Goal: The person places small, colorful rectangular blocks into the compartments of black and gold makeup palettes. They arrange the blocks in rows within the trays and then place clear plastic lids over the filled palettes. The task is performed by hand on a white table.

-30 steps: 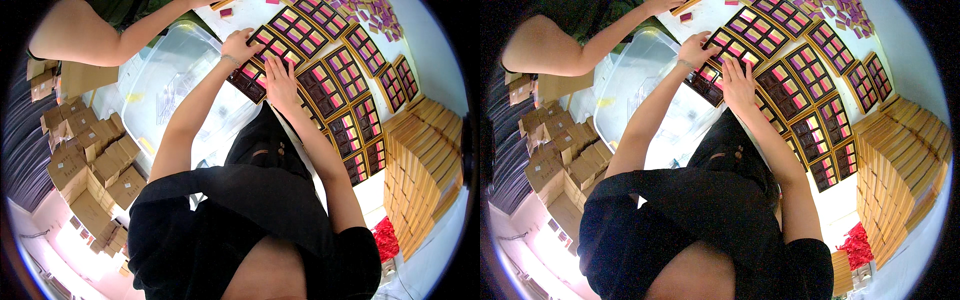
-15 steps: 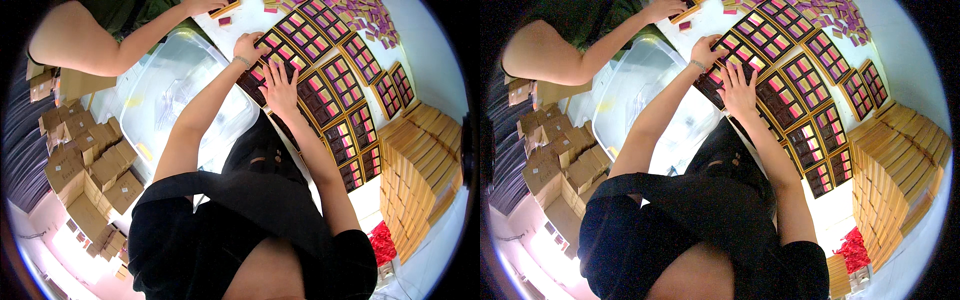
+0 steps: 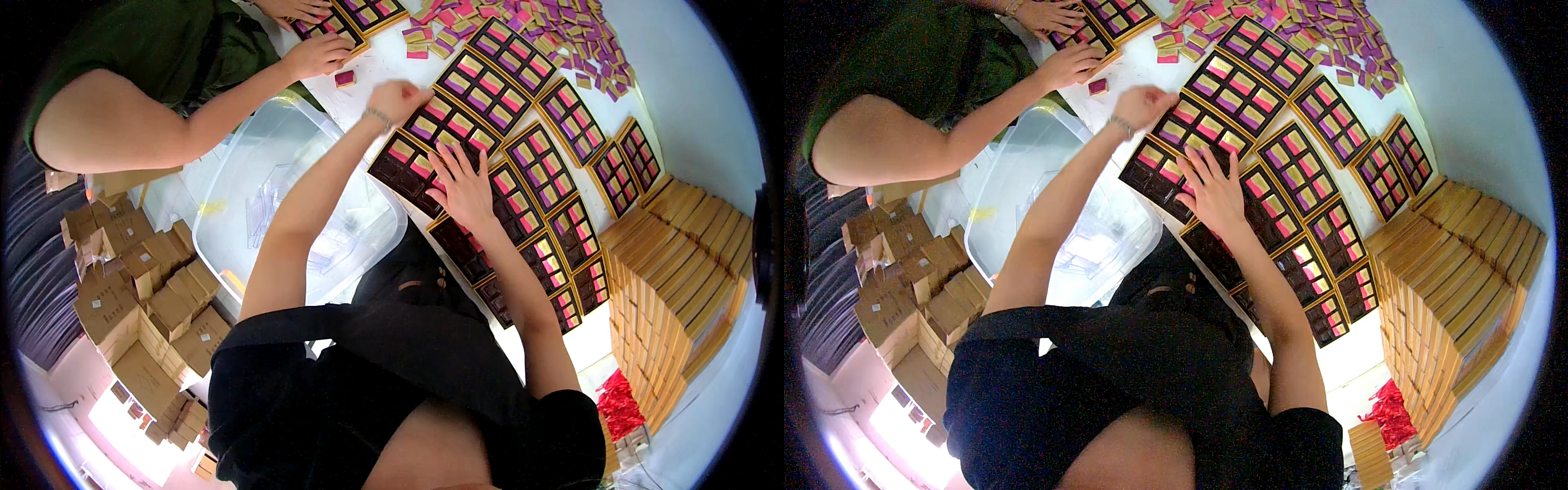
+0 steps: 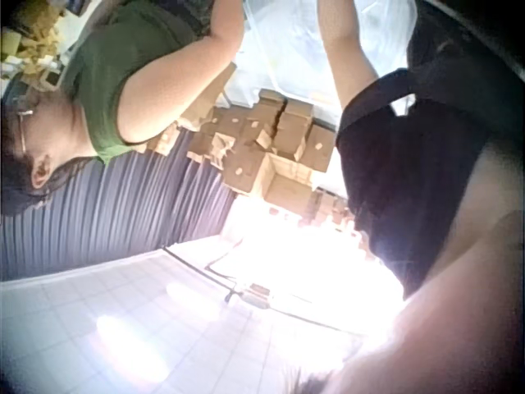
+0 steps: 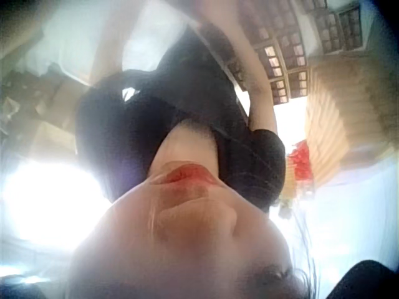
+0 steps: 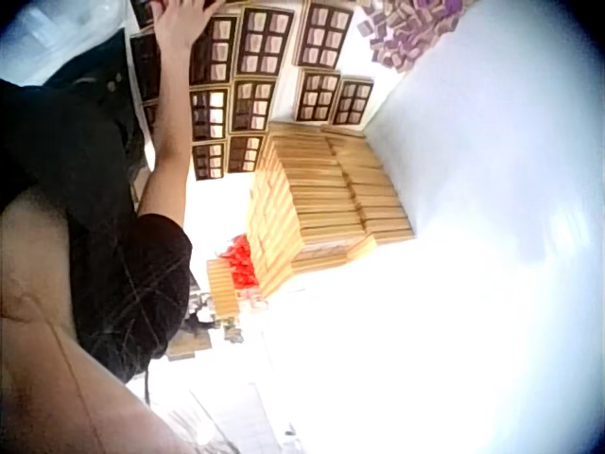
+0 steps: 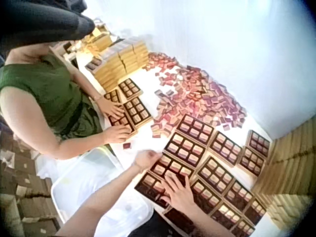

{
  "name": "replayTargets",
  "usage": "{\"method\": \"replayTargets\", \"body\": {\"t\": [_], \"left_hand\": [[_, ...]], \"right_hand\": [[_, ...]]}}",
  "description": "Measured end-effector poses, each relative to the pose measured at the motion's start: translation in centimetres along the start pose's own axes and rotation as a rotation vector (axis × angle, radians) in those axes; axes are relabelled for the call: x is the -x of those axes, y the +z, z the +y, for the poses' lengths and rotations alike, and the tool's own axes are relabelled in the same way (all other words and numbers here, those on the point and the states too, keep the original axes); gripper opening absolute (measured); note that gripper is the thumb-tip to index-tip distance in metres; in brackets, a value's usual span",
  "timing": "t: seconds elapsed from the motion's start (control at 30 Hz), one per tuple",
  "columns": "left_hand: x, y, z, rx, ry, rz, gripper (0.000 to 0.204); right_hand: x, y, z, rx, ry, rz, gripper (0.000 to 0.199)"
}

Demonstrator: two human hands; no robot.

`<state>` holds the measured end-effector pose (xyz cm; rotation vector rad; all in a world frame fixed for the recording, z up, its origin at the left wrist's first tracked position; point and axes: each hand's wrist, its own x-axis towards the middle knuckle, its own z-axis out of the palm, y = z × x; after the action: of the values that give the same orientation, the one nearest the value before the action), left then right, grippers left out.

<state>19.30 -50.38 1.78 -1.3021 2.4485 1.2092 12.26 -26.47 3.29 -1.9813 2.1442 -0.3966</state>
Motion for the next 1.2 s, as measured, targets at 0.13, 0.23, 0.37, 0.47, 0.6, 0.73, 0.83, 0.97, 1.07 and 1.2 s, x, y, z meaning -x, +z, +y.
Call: {"method": "replayTargets", "body": {"t": [0.13,0.23,0.37,0.47,0.6,0.73,0.83,0.97,1.07,1.2], "left_hand": [[-6.7,-2.0,-0.7,-0.206,0.359,0.624,0.029],[-10.9,-1.7,-1.7,-0.41,0.476,0.709,0.036],[-9.7,-1.3,-1.4,-0.395,0.355,0.714,0.036],[-5.9,-1.0,-2.2,-0.157,0.163,0.636,0.03],[1.6,-0.4,-7.6,0.814,-0.165,0.454,0.022],[5.8,-0.3,-4.6,1.208,-0.172,0.232,0.02],[7.8,-0.5,-5.2,1.158,-0.062,0.165,0.024],[11.9,-0.6,-6.5,0.863,-0.049,0.1,0.029],[13.6,1.2,-8.5,0.791,-0.041,0.113,0.024],[14.8,3.1,-6.7,0.253,-0.032,0.327,0.02]], "right_hand": [[-2.7,-0.3,0.8,-0.06,-0.056,0.2,0.035],[-10.7,-1.7,3.6,-0.009,-0.041,0.3,0.019],[-20.8,0.1,7.3,0.31,0.059,0.258,0.018],[-23.6,2.8,8.8,0.498,0.121,0.272,0.016],[-23.5,2.7,6.3,0.41,-0.031,0.154,0.006],[-23.8,2.3,7.2,0.381,0.042,0.022,0.013],[-19.7,-3.8,4.6,-0.133,0.132,0.308,0.013],[-8.7,-5.0,5.0,-0.618,0.301,0.128,0.023],[-1.2,-1.6,2.8,-1.128,0.476,0.102,0.025],[1.9,0.5,-2.8,-0.918,0.592,-0.051,0.019]]}}
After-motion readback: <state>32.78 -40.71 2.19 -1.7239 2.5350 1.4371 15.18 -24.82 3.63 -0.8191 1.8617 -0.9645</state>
